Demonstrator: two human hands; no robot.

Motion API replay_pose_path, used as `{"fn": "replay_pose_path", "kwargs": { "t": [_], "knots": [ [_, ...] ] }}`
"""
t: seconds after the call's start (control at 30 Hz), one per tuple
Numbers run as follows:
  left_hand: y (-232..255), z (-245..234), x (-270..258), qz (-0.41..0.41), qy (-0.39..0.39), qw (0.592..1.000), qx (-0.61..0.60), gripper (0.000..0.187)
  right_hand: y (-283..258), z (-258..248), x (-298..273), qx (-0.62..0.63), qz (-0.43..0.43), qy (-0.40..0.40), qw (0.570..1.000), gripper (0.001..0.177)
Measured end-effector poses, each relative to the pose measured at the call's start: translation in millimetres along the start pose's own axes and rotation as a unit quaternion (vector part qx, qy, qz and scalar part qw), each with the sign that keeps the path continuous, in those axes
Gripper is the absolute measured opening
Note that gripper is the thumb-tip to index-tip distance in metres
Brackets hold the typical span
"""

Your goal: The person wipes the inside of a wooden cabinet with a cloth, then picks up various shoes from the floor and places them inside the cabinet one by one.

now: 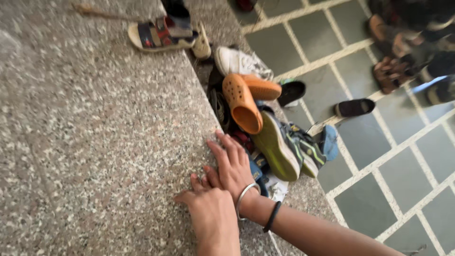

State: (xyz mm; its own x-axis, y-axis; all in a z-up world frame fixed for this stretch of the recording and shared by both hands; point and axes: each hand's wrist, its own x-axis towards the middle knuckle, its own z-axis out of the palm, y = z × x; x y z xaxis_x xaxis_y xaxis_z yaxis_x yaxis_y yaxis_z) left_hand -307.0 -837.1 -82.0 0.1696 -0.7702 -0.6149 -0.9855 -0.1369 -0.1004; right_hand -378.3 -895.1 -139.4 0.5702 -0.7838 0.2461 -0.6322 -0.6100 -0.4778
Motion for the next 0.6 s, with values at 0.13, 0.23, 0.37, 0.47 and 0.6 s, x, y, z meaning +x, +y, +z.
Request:
{"fn": "replay_pose_path", "kwargs": {
  "t": [0.13,0.23,0.37,0.47,0.6],
  "knots": [
    [-6.1,-14.9,-6.2,0.015,-0.004,0.999,0.038,0.06,-5.8,-8.3,-3.0,0.026,0.024,-0.005,0.999,0.054],
    [-17.5,-19.9,-14.7,0.03,-0.021,0.998,0.042,0.063,-10.5,-14.0,-0.3,0.025,0.028,-0.007,0.999,0.053],
    [-27.7,-9.4,-23.2,0.028,0.055,0.998,-0.022,0.074,-8.7,-18.4,-8.2,0.102,0.054,0.027,0.993,0.052],
    [-30.6,3.6,-26.9,-0.001,0.139,0.987,-0.08,0.07,15.4,-14.2,-15.1,0.133,0.121,0.123,0.976,0.048],
    [-11.1,12.0,-43.8,-0.061,0.198,0.978,0.014,0.062,88.4,-28.1,-46.7,0.012,0.254,0.208,0.944,0.046]
  ]
}}
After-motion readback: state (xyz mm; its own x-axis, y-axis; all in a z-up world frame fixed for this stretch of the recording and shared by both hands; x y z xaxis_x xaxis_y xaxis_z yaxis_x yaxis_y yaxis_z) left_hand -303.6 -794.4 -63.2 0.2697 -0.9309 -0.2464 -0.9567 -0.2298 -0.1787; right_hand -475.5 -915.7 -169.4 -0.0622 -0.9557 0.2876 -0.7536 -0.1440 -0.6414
